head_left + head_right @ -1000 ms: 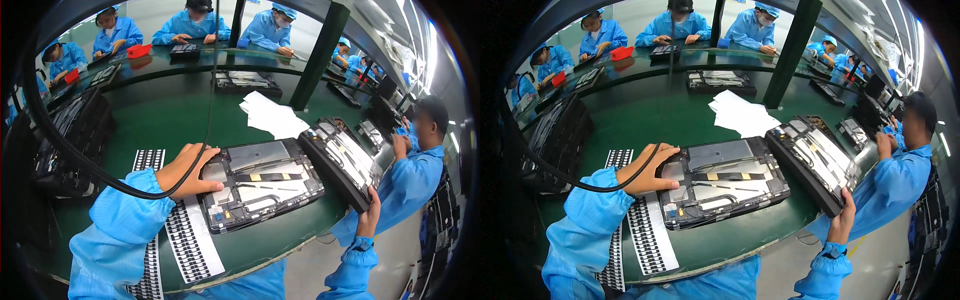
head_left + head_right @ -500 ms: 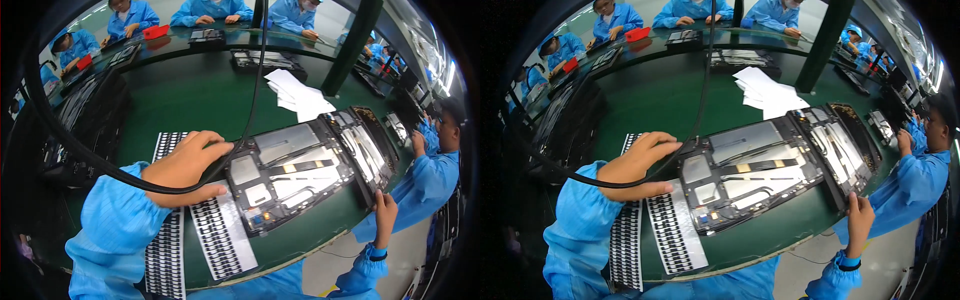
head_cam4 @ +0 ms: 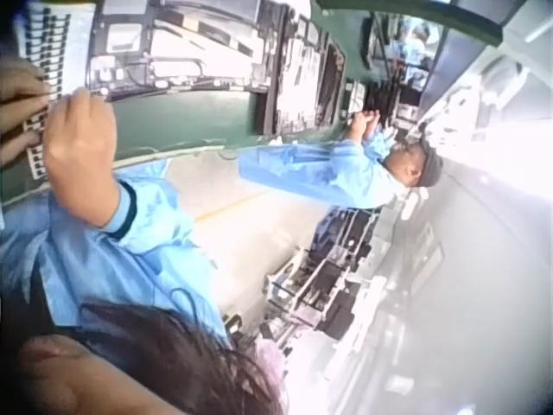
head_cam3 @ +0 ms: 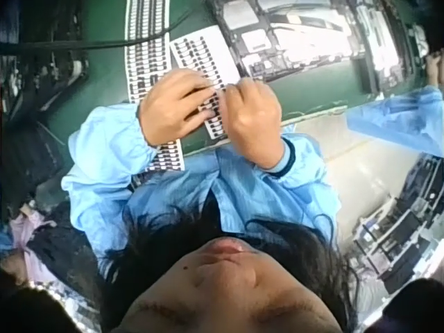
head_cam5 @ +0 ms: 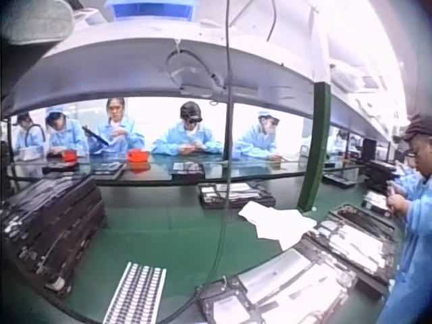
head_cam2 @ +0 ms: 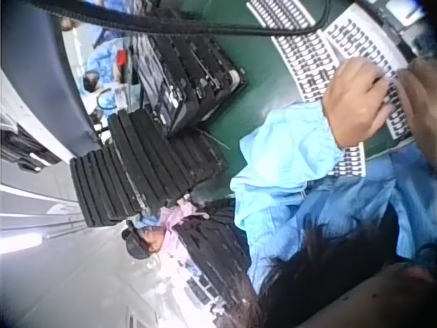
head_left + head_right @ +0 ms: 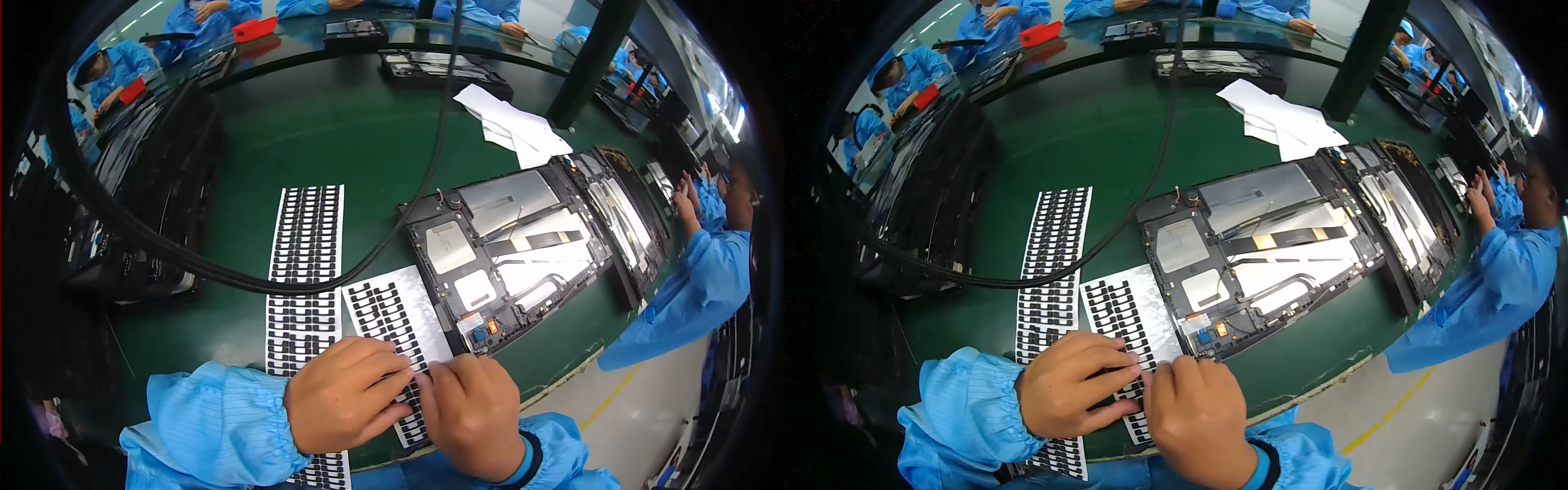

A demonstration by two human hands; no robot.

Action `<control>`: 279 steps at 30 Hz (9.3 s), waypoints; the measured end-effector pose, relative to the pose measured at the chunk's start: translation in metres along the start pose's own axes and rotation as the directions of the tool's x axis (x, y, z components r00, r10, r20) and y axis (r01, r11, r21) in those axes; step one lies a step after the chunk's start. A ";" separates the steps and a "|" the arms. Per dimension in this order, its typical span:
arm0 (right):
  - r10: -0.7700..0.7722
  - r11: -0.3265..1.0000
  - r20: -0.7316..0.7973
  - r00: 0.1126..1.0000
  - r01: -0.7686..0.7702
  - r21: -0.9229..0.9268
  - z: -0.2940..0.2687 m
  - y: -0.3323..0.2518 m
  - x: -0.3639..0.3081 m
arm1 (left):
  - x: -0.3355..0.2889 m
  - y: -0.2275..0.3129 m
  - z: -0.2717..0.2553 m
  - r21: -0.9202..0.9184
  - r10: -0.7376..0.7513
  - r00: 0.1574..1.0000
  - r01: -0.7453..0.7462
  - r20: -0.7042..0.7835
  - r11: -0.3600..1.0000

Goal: The person takes tablet assemblies one at a time, peels adhesive tape strips from backing sheets, attaches them onto internal cables and components by hand, and stacks the assembled units.

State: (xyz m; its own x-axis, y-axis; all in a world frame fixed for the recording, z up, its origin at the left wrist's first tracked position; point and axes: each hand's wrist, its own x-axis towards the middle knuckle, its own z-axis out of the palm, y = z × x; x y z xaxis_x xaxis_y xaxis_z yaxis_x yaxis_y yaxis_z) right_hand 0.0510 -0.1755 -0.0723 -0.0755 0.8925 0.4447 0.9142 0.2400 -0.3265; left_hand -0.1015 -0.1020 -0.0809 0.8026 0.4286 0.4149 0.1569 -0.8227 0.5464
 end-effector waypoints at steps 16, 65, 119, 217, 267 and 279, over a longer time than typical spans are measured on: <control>-0.010 0.795 0.091 0.996 -0.047 0.605 -0.058 0.049 -0.015 | 0.011 0.003 -0.016 0.106 -0.007 0.985 -0.012 0.173 0.994; 0.311 0.722 0.159 0.937 -0.342 0.601 -0.096 0.221 0.024 | 0.181 0.002 0.062 0.153 0.365 0.876 -0.426 0.315 0.892; 0.219 0.966 -0.133 0.967 -0.196 0.167 -0.024 0.089 -0.033 | 0.186 -0.089 -0.012 -0.043 -0.495 0.745 0.571 0.448 0.820; 0.592 0.452 0.104 0.799 -0.436 0.778 -0.048 0.219 0.042 | -0.014 -0.017 -0.017 0.162 -0.320 0.947 0.311 0.033 0.937; 0.037 0.808 0.207 0.978 -0.151 0.569 -0.044 0.114 0.029 | 0.068 -0.008 0.019 0.245 0.398 0.890 -0.446 0.222 0.861; 0.028 0.861 0.194 0.981 -0.122 0.494 -0.042 0.108 0.030 | 0.064 -0.007 0.021 0.255 0.385 0.906 -0.420 0.176 0.871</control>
State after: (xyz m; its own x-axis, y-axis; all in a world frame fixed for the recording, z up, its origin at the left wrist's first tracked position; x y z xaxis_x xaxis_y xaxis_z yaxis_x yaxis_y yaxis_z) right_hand 0.1640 -0.1389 -0.0591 -0.1259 0.9559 0.2652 0.5997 0.2863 -0.7473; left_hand -0.0390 -0.0762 -0.0731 0.8891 0.0057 0.4578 -0.0537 -0.9917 0.1168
